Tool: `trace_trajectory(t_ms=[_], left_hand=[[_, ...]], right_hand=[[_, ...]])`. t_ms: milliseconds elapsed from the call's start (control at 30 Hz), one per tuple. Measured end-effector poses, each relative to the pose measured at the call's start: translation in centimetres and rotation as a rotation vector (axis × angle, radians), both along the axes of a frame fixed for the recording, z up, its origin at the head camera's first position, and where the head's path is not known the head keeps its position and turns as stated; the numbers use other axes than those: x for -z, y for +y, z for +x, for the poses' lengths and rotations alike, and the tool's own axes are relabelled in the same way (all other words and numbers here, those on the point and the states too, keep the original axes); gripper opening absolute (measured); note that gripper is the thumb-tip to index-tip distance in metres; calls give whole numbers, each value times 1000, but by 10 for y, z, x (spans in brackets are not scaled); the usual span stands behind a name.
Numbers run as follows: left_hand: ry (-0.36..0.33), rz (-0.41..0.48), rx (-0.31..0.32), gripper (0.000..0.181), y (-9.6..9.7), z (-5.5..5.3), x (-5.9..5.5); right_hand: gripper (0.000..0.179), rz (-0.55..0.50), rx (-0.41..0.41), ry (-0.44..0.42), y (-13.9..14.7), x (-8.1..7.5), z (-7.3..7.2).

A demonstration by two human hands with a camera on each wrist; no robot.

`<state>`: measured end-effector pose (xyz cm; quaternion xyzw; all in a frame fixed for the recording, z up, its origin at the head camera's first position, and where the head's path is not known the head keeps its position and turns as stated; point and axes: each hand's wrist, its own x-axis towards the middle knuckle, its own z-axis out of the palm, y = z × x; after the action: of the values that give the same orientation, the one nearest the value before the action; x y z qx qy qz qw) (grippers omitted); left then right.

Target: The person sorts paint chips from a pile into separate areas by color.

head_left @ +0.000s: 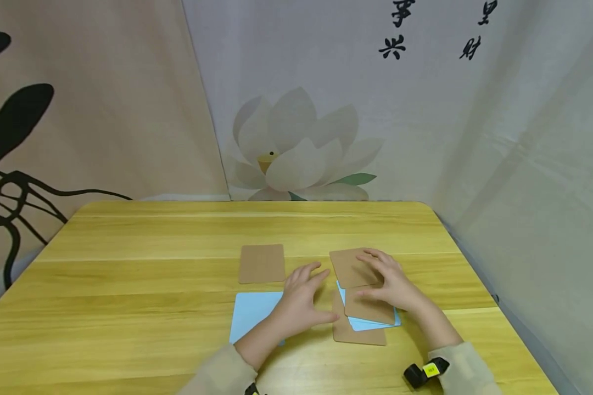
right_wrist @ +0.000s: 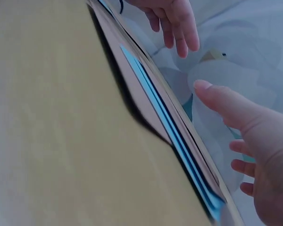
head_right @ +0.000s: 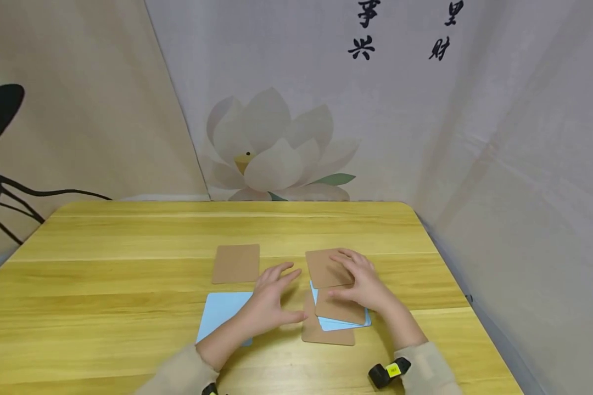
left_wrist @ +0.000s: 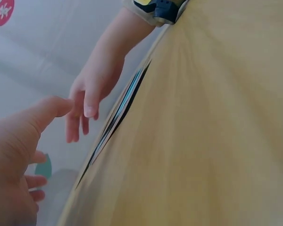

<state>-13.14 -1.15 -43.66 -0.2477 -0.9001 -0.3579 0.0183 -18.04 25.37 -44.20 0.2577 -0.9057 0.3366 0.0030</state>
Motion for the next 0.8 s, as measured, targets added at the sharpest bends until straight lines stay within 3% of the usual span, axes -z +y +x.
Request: trace_trajectory(t_ms=[367,567,800], left_hand=[[-13,2,-114,88,29,-23,12],[8,-36,-156,87,42,-34,19],[12,-56,-178,89,52,-43,19]], right_hand=[[86,33,16,-6,16,7,-14],[84,30,17,-12,20,10,-24],[86,53,2,-33,26,11,-36]])
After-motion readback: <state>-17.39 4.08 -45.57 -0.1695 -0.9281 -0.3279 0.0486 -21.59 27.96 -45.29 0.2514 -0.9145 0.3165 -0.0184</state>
